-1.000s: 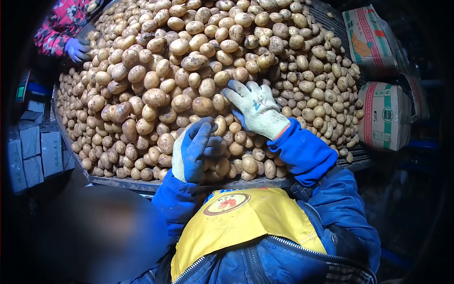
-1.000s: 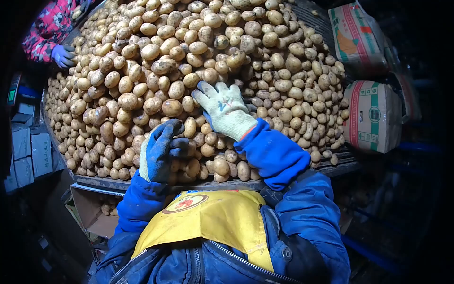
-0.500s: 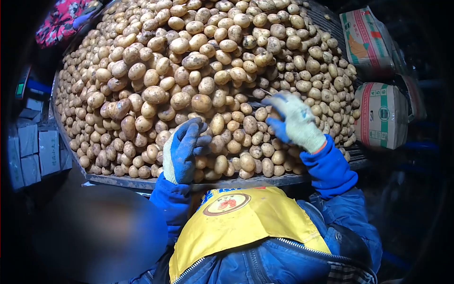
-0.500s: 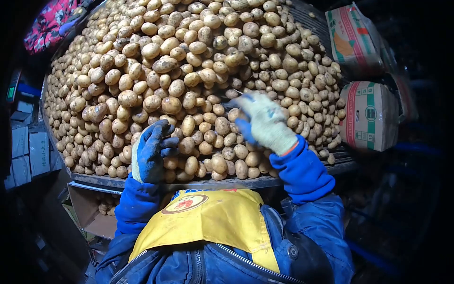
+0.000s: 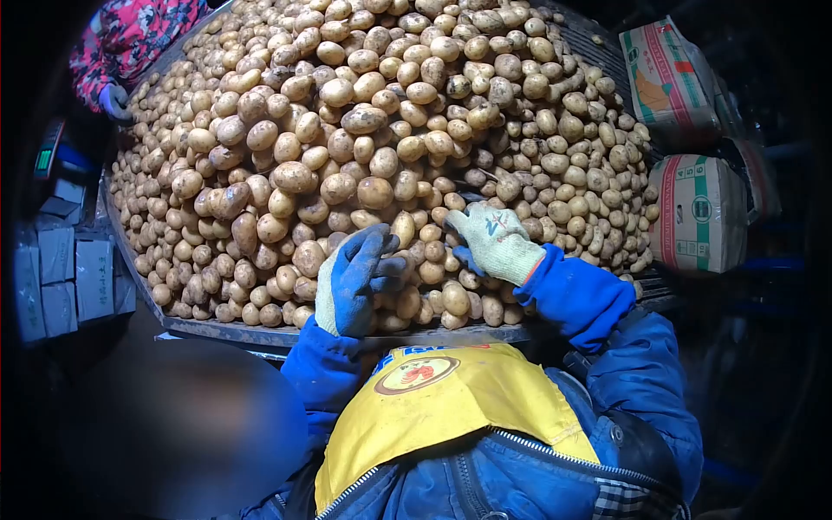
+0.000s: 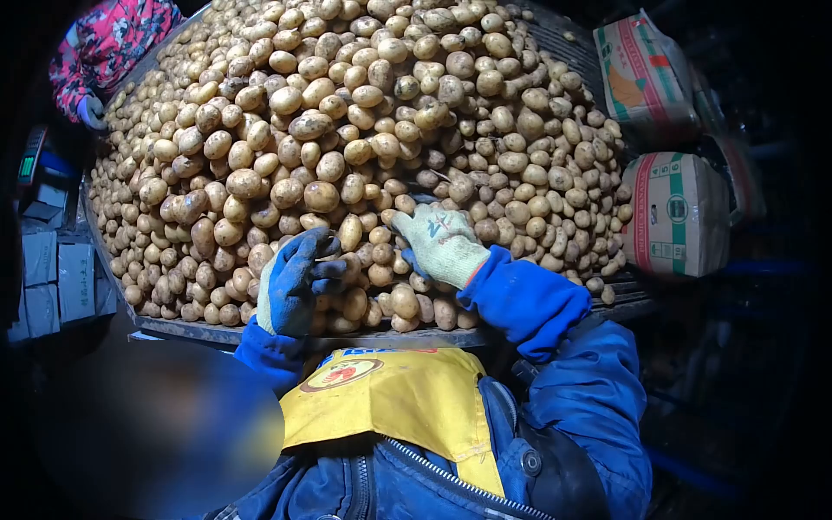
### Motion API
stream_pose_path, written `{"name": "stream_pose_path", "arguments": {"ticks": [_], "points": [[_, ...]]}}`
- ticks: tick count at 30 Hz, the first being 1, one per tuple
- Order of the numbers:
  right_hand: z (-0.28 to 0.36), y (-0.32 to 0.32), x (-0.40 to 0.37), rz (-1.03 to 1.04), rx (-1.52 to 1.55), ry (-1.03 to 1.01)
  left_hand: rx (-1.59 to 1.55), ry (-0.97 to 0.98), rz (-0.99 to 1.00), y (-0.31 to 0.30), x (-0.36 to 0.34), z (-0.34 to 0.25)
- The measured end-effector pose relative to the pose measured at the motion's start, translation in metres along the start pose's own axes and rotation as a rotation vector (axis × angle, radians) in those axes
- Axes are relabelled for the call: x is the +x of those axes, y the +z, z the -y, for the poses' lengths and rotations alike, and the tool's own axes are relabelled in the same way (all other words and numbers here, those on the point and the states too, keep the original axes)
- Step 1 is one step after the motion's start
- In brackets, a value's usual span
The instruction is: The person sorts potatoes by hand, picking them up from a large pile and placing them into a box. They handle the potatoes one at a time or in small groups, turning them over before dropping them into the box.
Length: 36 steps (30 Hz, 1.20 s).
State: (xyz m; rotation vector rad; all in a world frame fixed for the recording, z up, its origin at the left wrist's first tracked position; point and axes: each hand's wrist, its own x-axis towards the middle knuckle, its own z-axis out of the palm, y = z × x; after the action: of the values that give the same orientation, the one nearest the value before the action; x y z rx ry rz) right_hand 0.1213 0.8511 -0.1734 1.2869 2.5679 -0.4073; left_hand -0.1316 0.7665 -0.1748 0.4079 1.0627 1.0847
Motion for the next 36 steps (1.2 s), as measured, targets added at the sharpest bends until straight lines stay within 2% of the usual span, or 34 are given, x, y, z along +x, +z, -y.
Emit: {"name": "stream_pose_path", "arguments": {"ticks": [3,5,7,9,11,13,14,15,16,17,18,19,20,23,24,25,28,29,31,32,33,34,36], "points": [[-0.014,0.019,0.006,-0.001,0.028,0.044,-0.034,-0.044,0.028,0.007,0.001,0.007],[-0.019,0.014,0.008,-0.168,0.239,0.066,-0.051,-0.064,0.073,0.01,0.001,0.009],[-0.019,0.002,0.008,-0.116,0.47,0.191,-0.128,-0.173,0.137,0.01,-0.003,0.01],[-0.012,-0.013,0.001,-0.142,0.674,0.246,-0.102,-0.173,0.145,0.012,-0.007,0.009],[0.009,-0.028,0.0,-0.179,0.749,0.193,-0.201,-0.219,0.081,0.019,-0.015,0.004],[0.046,-0.056,-0.003,-0.237,0.886,0.056,-0.491,-0.179,0.317,0.008,-0.006,0.019],[0.055,-0.051,0.001,-0.259,0.932,-0.05,-0.788,-0.167,0.546,0.01,0.005,0.014],[0.063,-0.048,0.005,-0.278,0.977,-0.163,-0.762,-0.221,0.29,0.017,0.003,0.014],[0.074,-0.064,0.006,-0.192,1.026,-0.046,-0.818,-0.208,0.262,0.01,0.003,0.014],[0.073,-0.057,0.012,-0.242,1.25,0.018,-0.876,-0.193,0.234,-0.001,0.003,0.015],[0.069,-0.059,0.019,-0.379,1.018,-0.018,-0.798,-0.14,0.254,-0.013,0.0,0.016],[0.062,-0.063,0.03,-0.509,0.782,-0.055,-0.854,-0.137,0.24,-0.026,-0.001,0.014],[0.055,-0.056,0.05,-0.757,0.458,-0.261,-0.874,-0.097,0.221,-0.036,-0.005,0.014],[0.065,-0.045,0.074,-0.553,-0.002,-0.337,-0.959,-0.038,0.155,-0.048,-0.019,0.003],[0.065,-0.028,0.086,-0.494,-0.137,-0.34,-0.926,-0.037,0.067,-0.049,-0.023,-0.003],[0.066,-0.022,0.091,-0.57,-0.134,-0.34,-0.892,-0.032,-0.02,-0.05,-0.026,-0.007],[0.046,-0.016,0.08,-0.531,-0.084,-0.389,-0.872,-0.003,-0.078,-0.051,-0.036,-0.014],[0.04,-0.016,0.069,-0.576,-0.151,-0.394,-0.873,-0.007,-0.082,-0.056,-0.039,-0.011],[0.002,0.002,0.045,-0.533,-0.195,-0.264,-0.764,0.061,-0.028,-0.069,-0.037,-0.007],[-0.021,0.005,0.029,-0.479,-0.34,-0.191,-0.751,0.061,-0.048,-0.067,-0.039,-0.009],[-0.034,0.006,0.011,-0.498,-0.218,-0.117,-0.75,0.055,-0.04,-0.066,-0.038,-0.01],[-0.053,0.012,-0.001,-0.563,-0.39,-0.105,-0.75,0.046,-0.022,-0.064,-0.035,-0.011],[-0.083,0.016,-0.016,-0.468,-0.32,-0.042,-0.708,0.03,0.029,-0.063,-0.033,-0.007]]}}
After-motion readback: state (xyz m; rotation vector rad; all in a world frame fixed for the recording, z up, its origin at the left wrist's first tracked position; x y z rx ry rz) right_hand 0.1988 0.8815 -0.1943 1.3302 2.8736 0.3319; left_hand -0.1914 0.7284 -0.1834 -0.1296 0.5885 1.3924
